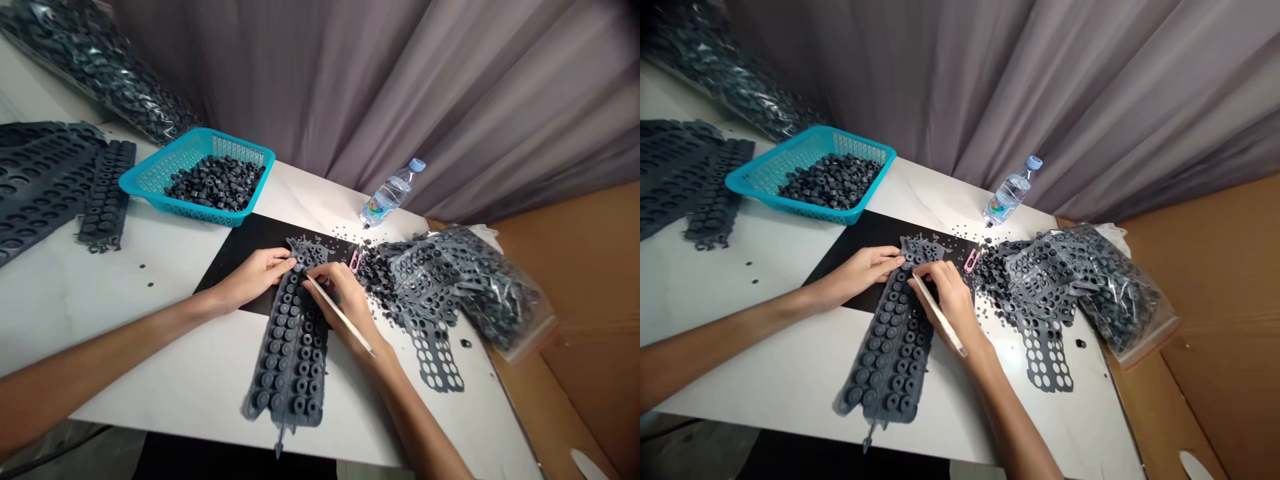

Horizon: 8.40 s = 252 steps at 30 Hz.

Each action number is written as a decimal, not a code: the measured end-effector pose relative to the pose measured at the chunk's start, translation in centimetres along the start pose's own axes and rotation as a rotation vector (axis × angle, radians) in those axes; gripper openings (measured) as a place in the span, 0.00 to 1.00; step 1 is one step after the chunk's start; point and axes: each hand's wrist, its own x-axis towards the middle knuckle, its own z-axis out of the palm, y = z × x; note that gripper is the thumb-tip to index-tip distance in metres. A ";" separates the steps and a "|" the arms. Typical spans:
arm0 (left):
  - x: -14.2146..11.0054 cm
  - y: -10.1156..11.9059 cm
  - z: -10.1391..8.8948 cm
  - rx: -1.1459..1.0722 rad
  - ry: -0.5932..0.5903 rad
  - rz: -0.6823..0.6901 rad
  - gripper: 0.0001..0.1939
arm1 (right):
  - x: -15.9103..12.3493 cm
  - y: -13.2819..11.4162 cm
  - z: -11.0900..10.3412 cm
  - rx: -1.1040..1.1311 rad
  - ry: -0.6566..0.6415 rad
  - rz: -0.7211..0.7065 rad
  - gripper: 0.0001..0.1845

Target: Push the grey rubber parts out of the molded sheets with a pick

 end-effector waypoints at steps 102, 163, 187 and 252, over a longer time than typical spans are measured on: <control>-0.3 1.0 0.0 -0.104 -0.033 -0.025 0.21 | -0.3 0.5 -0.4 -0.112 -0.109 -0.075 0.09; -0.2 0.7 -0.3 -0.008 -0.140 0.033 0.20 | -0.4 0.0 -0.5 -0.106 -0.022 0.064 0.11; -0.6 1.4 -0.4 0.049 -0.133 -0.033 0.19 | -0.3 2.2 -2.3 -0.003 0.081 0.169 0.15; -0.5 0.8 -0.6 -0.108 -0.010 -0.182 0.09 | -0.4 -0.6 0.0 0.070 -0.053 0.119 0.07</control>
